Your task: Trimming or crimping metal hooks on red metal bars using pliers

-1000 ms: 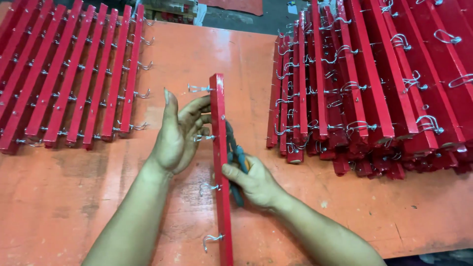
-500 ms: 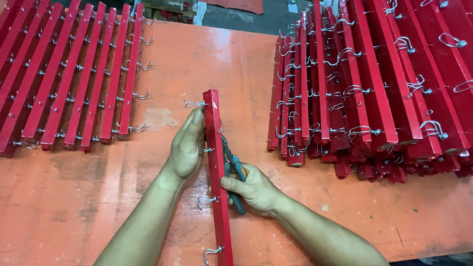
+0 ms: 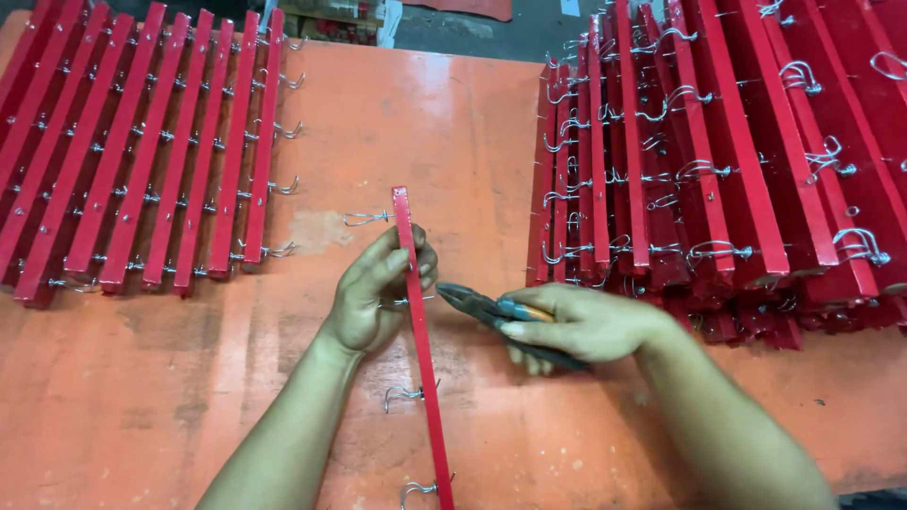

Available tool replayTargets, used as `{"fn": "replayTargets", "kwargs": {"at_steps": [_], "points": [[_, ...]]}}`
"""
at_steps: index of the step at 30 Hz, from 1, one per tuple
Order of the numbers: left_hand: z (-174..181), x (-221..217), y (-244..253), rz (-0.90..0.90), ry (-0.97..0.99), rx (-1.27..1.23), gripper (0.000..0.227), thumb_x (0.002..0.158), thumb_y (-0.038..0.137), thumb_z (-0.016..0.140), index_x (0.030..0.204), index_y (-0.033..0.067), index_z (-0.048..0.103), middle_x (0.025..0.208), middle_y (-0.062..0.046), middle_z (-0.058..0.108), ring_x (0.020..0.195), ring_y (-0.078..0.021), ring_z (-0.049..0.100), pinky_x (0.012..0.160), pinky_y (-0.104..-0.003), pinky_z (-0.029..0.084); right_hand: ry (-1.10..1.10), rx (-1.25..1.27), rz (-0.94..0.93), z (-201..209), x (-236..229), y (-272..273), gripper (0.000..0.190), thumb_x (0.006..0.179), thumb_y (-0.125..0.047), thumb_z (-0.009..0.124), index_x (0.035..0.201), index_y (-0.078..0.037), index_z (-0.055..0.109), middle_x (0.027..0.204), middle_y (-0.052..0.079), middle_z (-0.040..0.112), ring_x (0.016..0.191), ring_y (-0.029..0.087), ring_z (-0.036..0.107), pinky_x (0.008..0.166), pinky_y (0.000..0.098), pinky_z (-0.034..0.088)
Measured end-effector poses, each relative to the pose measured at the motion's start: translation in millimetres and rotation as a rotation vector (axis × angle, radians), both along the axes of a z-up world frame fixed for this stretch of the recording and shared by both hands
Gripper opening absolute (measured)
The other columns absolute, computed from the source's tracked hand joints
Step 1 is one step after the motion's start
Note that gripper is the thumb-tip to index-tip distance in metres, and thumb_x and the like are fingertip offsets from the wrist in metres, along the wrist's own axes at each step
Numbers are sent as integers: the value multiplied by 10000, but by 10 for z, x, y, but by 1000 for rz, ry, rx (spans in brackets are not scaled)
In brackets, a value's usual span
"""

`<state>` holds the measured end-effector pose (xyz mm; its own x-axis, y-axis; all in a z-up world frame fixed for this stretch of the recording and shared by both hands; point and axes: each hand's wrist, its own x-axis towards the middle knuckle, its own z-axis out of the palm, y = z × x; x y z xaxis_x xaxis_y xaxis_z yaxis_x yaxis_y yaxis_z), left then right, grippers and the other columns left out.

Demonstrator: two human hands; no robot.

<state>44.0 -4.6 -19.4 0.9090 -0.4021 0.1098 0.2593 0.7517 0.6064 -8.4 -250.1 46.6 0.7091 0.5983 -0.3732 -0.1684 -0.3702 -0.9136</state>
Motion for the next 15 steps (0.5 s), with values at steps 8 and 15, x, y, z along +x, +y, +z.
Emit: {"fn": "replayTargets", "kwargs": {"at_steps": [8, 15], "points": [[-86, 0, -51, -47, -123, -15, 343, 919, 192, 655, 1129, -20, 486, 854, -57, 438, 833, -160, 434, 715, -262, 409, 242, 44, 207, 204, 136, 11, 295, 1047, -222, 452, 1114, 40, 569, 988, 257, 777, 732, 231, 779, 601, 372, 658], [-113, -3, -70, -49, -161, 0, 341, 934, 216, 644, 1127, -13, 481, 864, -45, 410, 826, -149, 417, 724, -263, 404, 347, 46, 239, 116, 213, -37, 374, 1055, -275, 445, 1192, 68, 503, 989, 268, 751, 866, 304, 777, 661, 404, 663]]}}
